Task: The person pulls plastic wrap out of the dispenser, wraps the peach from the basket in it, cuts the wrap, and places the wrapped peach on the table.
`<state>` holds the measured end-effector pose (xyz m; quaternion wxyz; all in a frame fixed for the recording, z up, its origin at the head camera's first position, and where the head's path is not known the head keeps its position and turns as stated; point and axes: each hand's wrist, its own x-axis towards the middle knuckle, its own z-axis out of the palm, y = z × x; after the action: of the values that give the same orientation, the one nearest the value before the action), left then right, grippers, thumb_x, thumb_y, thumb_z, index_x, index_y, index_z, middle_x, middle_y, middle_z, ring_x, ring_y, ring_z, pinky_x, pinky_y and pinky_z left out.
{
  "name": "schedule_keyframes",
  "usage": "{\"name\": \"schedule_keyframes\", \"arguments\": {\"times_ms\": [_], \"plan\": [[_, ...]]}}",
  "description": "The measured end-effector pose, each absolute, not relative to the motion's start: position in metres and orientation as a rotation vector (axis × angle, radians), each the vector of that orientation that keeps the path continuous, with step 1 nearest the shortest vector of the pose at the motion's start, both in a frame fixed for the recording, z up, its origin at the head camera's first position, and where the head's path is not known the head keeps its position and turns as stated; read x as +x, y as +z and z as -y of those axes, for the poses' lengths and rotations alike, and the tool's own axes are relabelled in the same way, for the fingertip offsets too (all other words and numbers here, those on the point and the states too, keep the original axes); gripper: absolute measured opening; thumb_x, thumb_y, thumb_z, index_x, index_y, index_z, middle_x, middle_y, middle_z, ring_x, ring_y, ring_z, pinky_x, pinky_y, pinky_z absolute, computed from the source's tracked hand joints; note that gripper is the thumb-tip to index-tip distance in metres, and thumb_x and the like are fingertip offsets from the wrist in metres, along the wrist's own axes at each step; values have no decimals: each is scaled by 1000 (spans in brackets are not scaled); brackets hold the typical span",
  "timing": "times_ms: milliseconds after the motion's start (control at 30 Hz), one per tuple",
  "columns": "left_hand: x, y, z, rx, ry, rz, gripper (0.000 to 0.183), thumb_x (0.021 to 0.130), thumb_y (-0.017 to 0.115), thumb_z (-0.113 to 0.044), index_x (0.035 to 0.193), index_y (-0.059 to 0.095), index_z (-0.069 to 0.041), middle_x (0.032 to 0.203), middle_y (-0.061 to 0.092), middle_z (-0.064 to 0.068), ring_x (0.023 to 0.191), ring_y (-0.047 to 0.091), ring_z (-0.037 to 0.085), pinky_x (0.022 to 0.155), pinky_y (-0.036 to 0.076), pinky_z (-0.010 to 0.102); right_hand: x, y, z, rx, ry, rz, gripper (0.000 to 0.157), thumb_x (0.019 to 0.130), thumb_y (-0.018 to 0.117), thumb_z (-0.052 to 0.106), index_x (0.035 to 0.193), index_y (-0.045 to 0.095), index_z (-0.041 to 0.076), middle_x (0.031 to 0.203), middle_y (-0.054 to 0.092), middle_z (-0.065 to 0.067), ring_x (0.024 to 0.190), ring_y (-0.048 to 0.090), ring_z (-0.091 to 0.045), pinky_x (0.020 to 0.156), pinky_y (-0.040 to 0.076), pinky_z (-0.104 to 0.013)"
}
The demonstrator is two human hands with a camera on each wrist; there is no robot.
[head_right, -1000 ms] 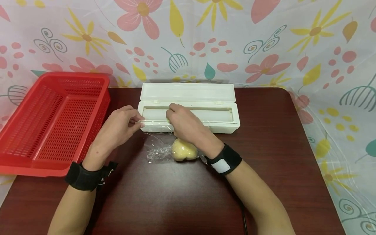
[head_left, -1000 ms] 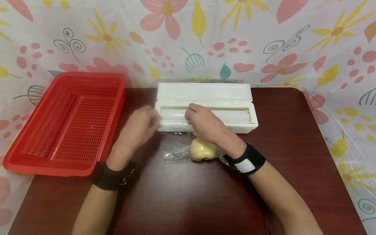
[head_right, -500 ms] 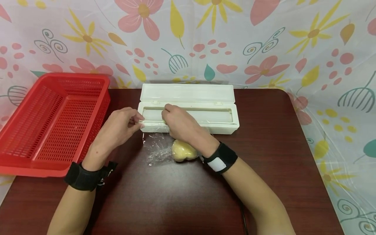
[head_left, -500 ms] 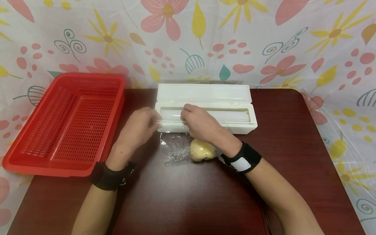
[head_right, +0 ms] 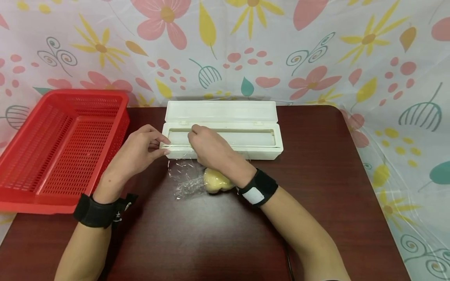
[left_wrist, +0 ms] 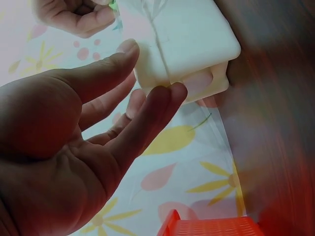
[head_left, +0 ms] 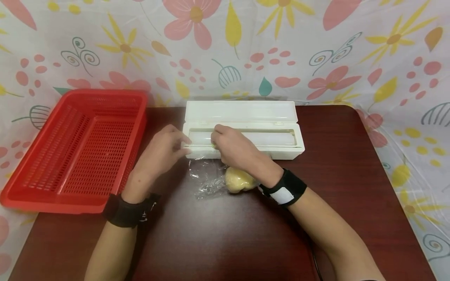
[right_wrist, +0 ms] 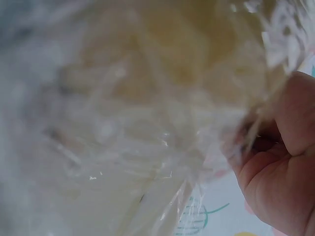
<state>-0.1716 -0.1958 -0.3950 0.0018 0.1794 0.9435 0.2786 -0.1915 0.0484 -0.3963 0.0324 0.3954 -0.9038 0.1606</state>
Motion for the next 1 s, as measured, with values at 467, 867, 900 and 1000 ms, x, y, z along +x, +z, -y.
{"name": "schedule_keyframes", "arguments": {"times_ms": [467, 867, 900, 1000], "plan": [[-174, -394, 203, 541, 916, -2858, 38, 93, 78, -1, 131, 73, -8, 125, 72, 15, 106, 73, 30, 96, 58, 48, -191, -395, -43, 1205, 504, 2776, 25, 79, 64, -22, 86, 68, 2, 88, 58, -6, 77, 56, -16, 67, 52, -22], [-176, -395, 202, 506, 910, -2828, 41, 95, 78, -4, 136, 72, -10, 122, 76, 13, 101, 76, 27, 93, 59, 48, -193, -392, -31, 1218, 439, 2803, 27, 74, 62, -20, 84, 64, 5, 87, 54, -5, 76, 53, -18, 65, 49, -24], [-176, -395, 203, 506, 908, -2829, 41, 95, 78, -4, 136, 72, -10, 122, 76, 13, 101, 76, 27, 93, 59, 48, -193, -392, -30, 1222, 431, 2802, 27, 74, 62, -20, 83, 63, 5, 86, 53, -5, 76, 52, -18, 64, 48, -25], [-176, -394, 204, 509, 903, -2837, 41, 95, 77, -3, 135, 72, -9, 123, 76, 14, 101, 76, 27, 93, 60, 48, -194, -391, -26, 1228, 398, 2810, 25, 75, 63, -19, 83, 62, 5, 85, 51, -5, 75, 50, -18, 64, 48, -26]]}}
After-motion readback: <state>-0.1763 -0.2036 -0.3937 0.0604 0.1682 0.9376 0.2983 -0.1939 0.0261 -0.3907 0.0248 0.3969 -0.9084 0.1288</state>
